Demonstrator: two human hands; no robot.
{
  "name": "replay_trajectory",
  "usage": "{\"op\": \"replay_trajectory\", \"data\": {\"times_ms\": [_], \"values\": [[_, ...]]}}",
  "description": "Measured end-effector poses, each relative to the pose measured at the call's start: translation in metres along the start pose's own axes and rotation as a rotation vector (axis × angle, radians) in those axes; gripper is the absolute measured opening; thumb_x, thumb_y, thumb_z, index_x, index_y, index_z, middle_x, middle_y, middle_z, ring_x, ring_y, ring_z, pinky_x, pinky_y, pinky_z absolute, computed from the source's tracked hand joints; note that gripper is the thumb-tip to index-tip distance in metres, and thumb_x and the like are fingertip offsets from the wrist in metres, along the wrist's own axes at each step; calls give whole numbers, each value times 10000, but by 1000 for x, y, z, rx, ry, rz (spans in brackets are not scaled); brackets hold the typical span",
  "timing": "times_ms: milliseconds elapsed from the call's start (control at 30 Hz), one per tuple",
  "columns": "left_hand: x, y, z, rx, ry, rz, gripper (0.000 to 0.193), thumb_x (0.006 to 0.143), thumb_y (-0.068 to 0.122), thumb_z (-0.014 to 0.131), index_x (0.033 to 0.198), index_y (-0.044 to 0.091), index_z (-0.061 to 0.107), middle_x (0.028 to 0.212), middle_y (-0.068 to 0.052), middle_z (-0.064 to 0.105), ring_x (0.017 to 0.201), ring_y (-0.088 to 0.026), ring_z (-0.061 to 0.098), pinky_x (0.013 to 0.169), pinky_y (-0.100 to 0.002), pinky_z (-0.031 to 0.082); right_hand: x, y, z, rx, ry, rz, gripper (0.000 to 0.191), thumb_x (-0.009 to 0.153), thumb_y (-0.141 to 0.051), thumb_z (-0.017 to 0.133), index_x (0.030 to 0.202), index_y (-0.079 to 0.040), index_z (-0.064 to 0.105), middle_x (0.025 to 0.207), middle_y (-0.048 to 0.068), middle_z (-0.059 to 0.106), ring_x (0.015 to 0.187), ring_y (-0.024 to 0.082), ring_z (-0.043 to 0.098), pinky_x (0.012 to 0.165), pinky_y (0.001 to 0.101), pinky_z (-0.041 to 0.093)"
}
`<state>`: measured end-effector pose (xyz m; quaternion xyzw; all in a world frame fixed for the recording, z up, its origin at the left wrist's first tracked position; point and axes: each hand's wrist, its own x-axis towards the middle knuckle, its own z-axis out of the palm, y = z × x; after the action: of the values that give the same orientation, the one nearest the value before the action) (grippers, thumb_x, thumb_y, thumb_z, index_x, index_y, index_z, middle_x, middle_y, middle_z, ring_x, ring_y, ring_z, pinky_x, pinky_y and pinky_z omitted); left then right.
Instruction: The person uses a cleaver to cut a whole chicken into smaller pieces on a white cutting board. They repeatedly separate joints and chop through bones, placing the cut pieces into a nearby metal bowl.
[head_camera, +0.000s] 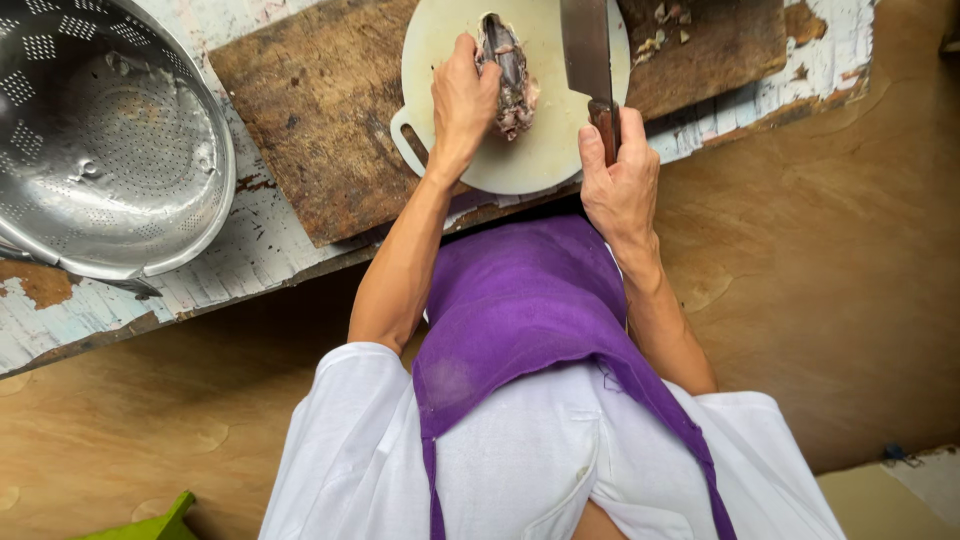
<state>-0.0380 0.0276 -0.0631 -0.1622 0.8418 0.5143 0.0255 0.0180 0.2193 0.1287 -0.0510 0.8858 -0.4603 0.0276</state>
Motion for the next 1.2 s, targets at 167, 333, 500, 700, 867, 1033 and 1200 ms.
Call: {"op": "replay_trajectory", "data": {"times_ms": [167,333,500,700,867,1033,1200], "values": [[-22,-14,12,-176,80,-47,139,987,129,603,882,50,558,679,-35,632,529,-77,548,411,-303,418,-7,5,10,-17,-15,-22,270,1119,-261,606,1175,3,594,789,141,628,672,267,621,638,407,490],[-29,20,6,-159,290,160,142,1034,178,587,1014,54,522,636,-36,569,521,-104,534,441,-284,382,-11,14,16,-43,-36,-59,287,1117,-252,594,1222,15,569,786,155,628,664,311,626,634,428,482],[-42,58,-41,-342,18,-216,243,989,222,603,1062,69,430,687,-43,637,494,-157,623,419,-281,499,-17,22,16,-118,-44,-80,269,1097,-238,614,1194,12,590,817,172,647,688,344,651,644,442,493],[-50,67,-69,552,495,814,548,772,229,722,1237,84,471,1009,-132,600,846,-267,662,688,-376,566,-25,31,7,-93,-15,51,267,1096,-255,620,1163,2,597,797,162,642,682,325,637,653,428,497],[1,69,-44,754,-322,646,316,903,74,650,1213,107,598,1174,-149,606,1055,-308,678,846,-424,594,-17,27,10,-85,-28,31,280,1099,-282,613,1170,-11,605,792,150,634,689,294,623,663,414,497],[-41,49,-44,594,-127,706,568,763,261,677,1302,119,568,1145,-247,602,887,-384,681,648,-467,578,-17,21,12,-71,27,22,299,1088,-288,634,1181,-6,607,808,148,653,702,282,631,666,415,504],[-42,33,-24,424,-43,376,336,975,60,638,1303,28,572,1156,-186,601,903,-300,661,724,-436,581,-19,17,13,-52,-27,95,283,1083,-276,612,1168,-6,615,808,143,652,697,283,635,670,411,505]]}}
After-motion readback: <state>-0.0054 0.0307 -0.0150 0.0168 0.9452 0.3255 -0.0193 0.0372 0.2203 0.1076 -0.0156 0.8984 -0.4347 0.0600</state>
